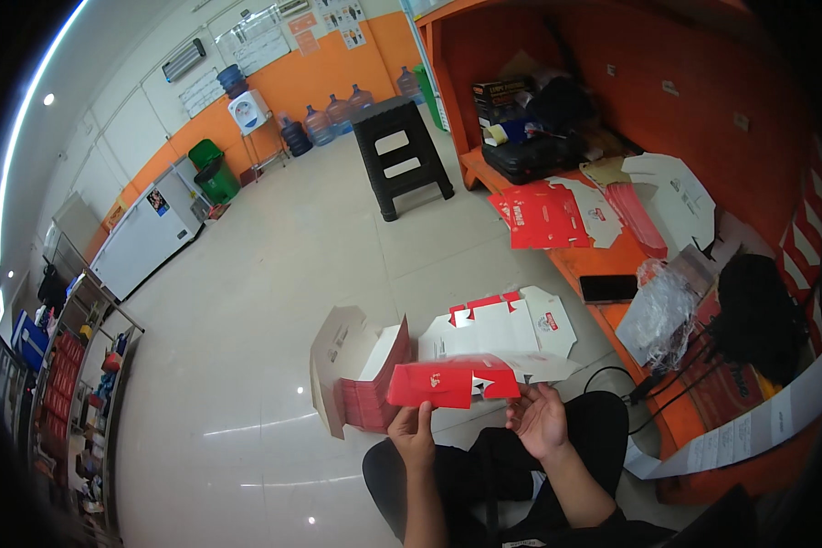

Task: The person assembles red and white cardboard boxes by folding flaps and tucking tabs into slots. They handle flat-packed box parts, fold them into shape, and stack the finished boxes on the floor.

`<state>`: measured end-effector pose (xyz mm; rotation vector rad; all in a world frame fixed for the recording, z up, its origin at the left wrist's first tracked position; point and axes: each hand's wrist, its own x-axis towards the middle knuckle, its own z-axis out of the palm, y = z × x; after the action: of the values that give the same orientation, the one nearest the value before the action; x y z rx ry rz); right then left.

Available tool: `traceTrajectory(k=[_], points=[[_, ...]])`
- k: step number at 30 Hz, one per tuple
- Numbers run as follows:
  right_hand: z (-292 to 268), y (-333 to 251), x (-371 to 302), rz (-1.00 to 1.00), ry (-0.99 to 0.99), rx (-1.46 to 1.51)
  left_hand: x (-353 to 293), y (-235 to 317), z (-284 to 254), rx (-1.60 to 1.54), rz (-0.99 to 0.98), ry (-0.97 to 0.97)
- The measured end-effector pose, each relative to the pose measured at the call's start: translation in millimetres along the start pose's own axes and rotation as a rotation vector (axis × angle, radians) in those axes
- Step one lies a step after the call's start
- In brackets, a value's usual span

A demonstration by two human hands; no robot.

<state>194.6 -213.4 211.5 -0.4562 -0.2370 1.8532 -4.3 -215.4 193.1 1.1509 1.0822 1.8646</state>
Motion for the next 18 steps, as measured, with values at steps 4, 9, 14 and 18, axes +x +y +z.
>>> traceTrajectory(k=[4,9,14,18], points=[[-18,-4,7,-0.024,-0.02,-0.132,-11,8,4,-0.062,-0.006,0.077],[0,13,-1,-0.196,-0.034,-0.4,-22,18,17,-0.093,0.048,0.23],[20,50,-12,-0.51,0.045,-0.532,-45,25,51,-0.205,0.068,0.322],[25,61,-18,-0.526,0.039,-0.376,-55,22,63,-0.345,-0.031,0.285]])
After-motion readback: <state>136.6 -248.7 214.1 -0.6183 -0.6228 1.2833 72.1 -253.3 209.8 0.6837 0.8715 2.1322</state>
